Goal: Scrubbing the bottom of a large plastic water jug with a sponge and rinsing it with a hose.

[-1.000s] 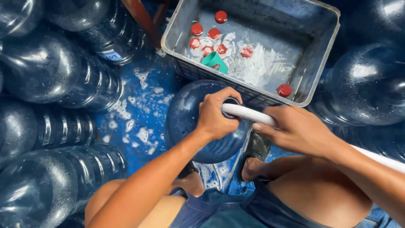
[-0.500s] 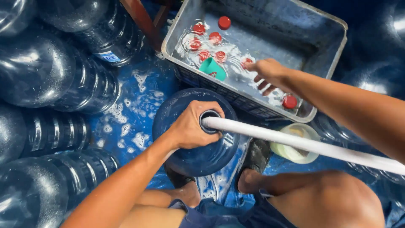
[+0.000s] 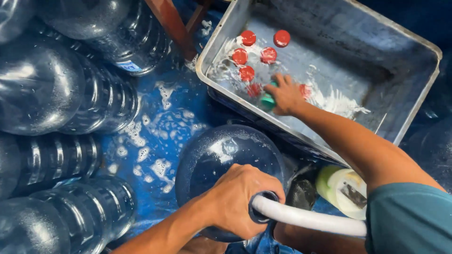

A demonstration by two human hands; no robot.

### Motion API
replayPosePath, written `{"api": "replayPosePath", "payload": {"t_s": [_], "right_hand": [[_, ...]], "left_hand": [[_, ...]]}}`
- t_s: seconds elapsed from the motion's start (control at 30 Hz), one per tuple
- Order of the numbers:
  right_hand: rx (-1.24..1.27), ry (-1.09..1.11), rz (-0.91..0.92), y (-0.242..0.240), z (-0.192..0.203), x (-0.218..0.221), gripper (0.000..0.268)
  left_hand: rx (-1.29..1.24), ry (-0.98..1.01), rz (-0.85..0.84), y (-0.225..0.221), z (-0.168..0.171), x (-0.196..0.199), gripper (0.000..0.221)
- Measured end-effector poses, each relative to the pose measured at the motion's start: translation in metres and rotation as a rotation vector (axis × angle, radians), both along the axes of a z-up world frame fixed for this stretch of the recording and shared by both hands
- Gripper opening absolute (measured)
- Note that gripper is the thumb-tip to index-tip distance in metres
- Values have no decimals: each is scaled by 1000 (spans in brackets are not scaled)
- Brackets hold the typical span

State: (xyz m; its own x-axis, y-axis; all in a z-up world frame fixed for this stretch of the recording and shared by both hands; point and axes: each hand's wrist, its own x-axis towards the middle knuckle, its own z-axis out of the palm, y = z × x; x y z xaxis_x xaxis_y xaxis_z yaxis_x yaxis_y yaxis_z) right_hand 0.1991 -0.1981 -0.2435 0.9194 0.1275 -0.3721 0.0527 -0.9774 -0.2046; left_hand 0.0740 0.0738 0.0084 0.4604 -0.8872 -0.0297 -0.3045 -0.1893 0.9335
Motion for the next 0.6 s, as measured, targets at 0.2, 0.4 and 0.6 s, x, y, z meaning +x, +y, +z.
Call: {"api": "replayPosePath", "payload": {"t_s": [0.2,0.4,0.6], "right_hand": [[9,323,-166,-67,-73,-45,81],[1070,246,-943,-42,79,-83,58],[1063,-44,-682,-3,248,-107,69]], "left_hand": [[17,14,-66,-3,3,-4,26],[-170,117,-46,-6,-7,7,34],[-302,99,203,-12,-17,20,44]]}}
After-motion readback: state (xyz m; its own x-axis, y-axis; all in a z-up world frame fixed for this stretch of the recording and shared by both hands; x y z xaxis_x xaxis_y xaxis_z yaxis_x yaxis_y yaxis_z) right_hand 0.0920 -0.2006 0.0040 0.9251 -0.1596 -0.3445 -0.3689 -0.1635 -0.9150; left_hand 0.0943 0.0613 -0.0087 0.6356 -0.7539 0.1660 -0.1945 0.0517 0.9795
